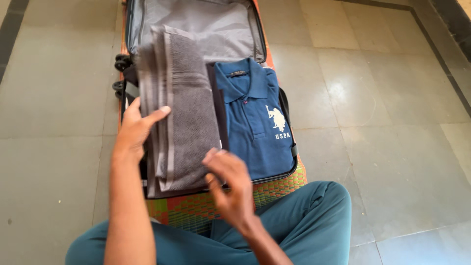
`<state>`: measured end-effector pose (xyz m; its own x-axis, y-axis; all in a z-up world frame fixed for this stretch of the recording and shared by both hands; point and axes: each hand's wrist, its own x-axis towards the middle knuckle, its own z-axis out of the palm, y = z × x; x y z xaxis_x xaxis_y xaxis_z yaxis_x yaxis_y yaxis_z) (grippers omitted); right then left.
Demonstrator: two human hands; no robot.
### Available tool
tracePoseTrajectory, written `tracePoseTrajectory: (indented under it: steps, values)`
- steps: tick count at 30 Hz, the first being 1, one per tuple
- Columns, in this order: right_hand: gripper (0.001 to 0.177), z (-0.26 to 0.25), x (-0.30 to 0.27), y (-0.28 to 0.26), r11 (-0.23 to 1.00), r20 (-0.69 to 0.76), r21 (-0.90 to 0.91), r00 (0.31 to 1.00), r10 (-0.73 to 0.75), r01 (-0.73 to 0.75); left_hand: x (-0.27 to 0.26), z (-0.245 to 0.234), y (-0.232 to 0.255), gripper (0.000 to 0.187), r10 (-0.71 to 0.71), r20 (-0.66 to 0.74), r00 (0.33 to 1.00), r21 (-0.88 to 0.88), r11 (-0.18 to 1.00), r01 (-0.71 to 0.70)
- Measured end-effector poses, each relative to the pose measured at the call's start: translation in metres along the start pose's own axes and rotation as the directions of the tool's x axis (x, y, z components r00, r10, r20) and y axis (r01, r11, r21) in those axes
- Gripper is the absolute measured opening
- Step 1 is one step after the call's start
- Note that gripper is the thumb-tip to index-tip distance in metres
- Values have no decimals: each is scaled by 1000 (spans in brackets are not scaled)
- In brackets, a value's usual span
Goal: The person sits on a mat and packs a suitcase with folded clothes and a towel. They secure the items using the suitcase's compression straps, then open the lid to remove some clothes before re-securing the remaining items.
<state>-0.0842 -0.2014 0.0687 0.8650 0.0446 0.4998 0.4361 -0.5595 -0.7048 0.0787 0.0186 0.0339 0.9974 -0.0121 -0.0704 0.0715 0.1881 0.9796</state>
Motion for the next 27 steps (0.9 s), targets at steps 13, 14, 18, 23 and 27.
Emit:
tracePoseTrajectory:
  steps: [13,14,18,23,27]
  values:
    - [59,22,45,98,971,35,-238,998,48,-38,-3,-13,19,38,26,-313,949,180,983,32]
    - [61,32,57,113,928,61,-372,998,31,-6,-2,-13,10,39,29,-338,941,270,961,68]
    - [68,59,71,146,776,160,-627,987,37,73,7,-8,-17,55,187,-390,902,604,791,97]
    - [52,33,72,173,948,156,-292,971,180,-128,12,-4,-21,53,111,-447,888,643,730,233]
    - [57,-37,58,203,775,-175,-581,968,181,-250,8,-4,-24,51,135,-445,885,665,712,225]
